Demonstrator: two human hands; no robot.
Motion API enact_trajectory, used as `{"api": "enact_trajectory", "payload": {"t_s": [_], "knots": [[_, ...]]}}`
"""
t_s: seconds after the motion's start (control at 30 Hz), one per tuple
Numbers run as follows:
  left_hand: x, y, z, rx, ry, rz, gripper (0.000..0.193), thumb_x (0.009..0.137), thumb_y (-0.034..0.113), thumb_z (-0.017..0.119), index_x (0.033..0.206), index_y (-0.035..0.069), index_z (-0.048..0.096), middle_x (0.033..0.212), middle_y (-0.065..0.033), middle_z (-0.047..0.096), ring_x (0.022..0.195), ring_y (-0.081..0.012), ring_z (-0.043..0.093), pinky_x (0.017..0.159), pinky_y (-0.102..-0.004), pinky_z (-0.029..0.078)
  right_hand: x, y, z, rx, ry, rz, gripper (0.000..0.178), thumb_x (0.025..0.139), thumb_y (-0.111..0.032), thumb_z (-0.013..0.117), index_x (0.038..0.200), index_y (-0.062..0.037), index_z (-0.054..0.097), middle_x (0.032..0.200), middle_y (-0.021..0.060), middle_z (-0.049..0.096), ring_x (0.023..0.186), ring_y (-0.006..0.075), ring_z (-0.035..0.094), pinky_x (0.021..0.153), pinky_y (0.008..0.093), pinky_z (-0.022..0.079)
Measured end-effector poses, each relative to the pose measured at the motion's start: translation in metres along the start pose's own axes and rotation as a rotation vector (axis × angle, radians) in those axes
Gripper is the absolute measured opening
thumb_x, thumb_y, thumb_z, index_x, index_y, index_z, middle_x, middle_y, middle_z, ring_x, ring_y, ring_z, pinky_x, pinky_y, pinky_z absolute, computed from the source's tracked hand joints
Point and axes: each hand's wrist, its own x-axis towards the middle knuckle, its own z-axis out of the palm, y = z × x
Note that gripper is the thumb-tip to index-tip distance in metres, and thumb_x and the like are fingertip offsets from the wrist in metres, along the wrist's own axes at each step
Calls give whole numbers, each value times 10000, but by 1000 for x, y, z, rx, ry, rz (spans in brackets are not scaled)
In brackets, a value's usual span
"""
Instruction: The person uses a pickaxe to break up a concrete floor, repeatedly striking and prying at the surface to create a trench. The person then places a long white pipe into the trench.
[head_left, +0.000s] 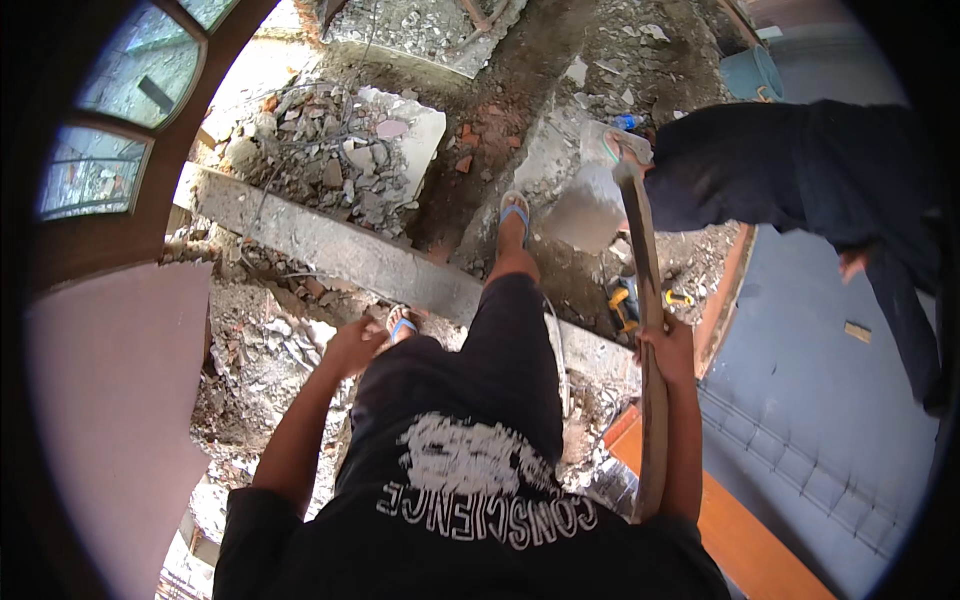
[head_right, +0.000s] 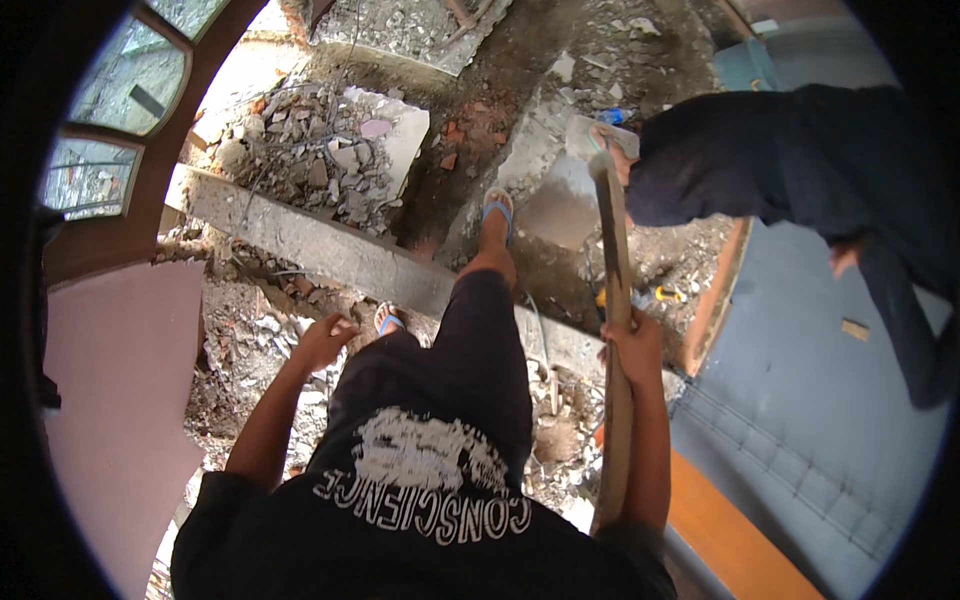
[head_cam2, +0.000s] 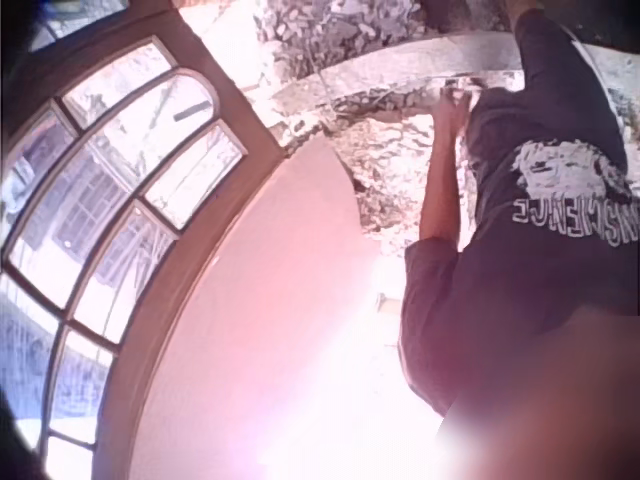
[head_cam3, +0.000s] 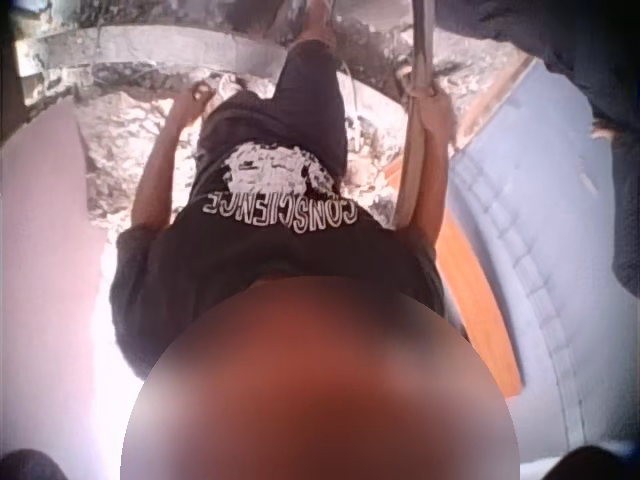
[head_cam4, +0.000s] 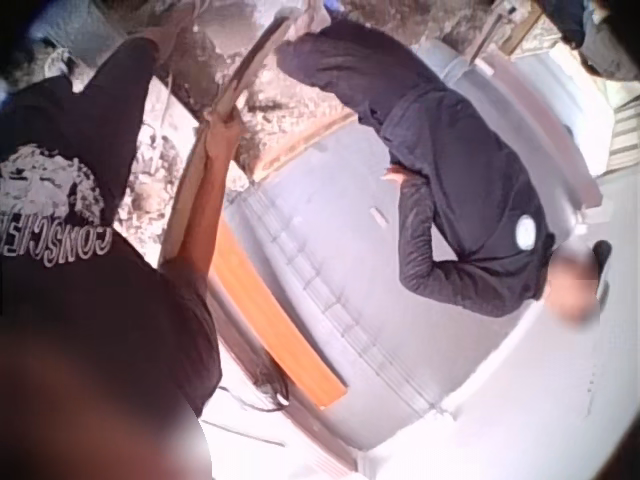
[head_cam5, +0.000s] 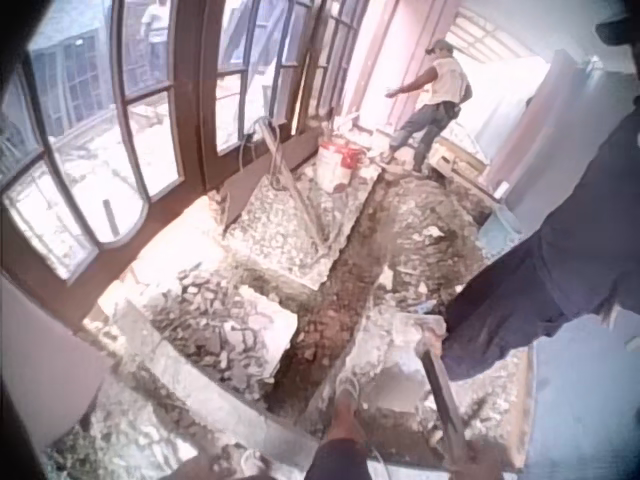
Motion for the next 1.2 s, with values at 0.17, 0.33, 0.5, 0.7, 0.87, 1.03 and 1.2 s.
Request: {"api": "enact_trajectory", "payload": {"t_s": [0.17, 0.33, 0.5, 0.7, 0.87, 1.03, 1.2], "knots": [[71, 205, -1, -511, -204, 356, 637, 926, 471, 581, 1321, -18, 481, 1116, -227, 634, 1054, -316, 623, 902, -400, 483, 224, -59, 33, -19, -129, -162, 276, 772, -58, 646, 1000, 92, 605, 640, 104, 595, 445, 185, 587, 406, 314, 466], [128, 354, 17, -597, -331, 354, 799, 902, 390, 665, 1465, -2, 254, 1187, -179, 545, 1108, -222, 556, 919, -361, 460, 422, -109, 110, 305, -216, -71, 204, 798, -86, 645, 919, 75, 604, 691, 128, 607, 496, 230, 607, 472, 345, 536], [191, 393, 3, -618, 37, 75, 779, 780, 202, 682, 1448, 40, 315, 1090, -211, 584, 933, -222, 628, 790, -362, 517, 511, -126, 185, 483, -113, -5, 207, 777, -73, 666, 896, 70, 576, 695, 140, 599, 500, 261, 612, 462, 368, 528], [318, 332, -8, -560, -19, 103, 791, 701, 229, 659, 1411, 39, 366, 1045, -283, 641, 991, -426, 625, 864, -411, 478, 593, -130, 240, 412, -16, -17, 289, 759, -5, 661, 997, 111, 545, 725, 166, 604, 482, 288, 615, 432, 412, 523], [414, 305, -4, -737, -80, 105, 754, 693, 230, 682, 1363, 9, 417, 952, -231, 643, 860, -305, 643, 762, -404, 500, 679, -117, 275, 251, 47, -99, 326, 756, -15, 668, 1040, 76, 536, 831, 197, 607, 542, 296, 623, 454, 423, 548], [491, 327, -3, -1260, -293, 22, 556, 698, 152, 708, 1187, -44, 528, 818, -129, 629, 682, -204, 611, 593, -358, 507, 737, -118, 292, 69, 16, -66, 392, 818, -11, 599, 1169, 6, 425, 737, 134, 529, 531, 265, 566, 489, 397, 556], [482, 332, 6, -1255, -388, -29, 397, 743, 94, 710, 1074, -54, 548, 732, -80, 609, 577, -150, 591, 506, -284, 491, 723, -118, 291, -54, -100, -87, 561, 806, 16, 556, 1287, -101, 292, 1125, 169, 448, 814, 317, 571, 515, 444, 584]]}}
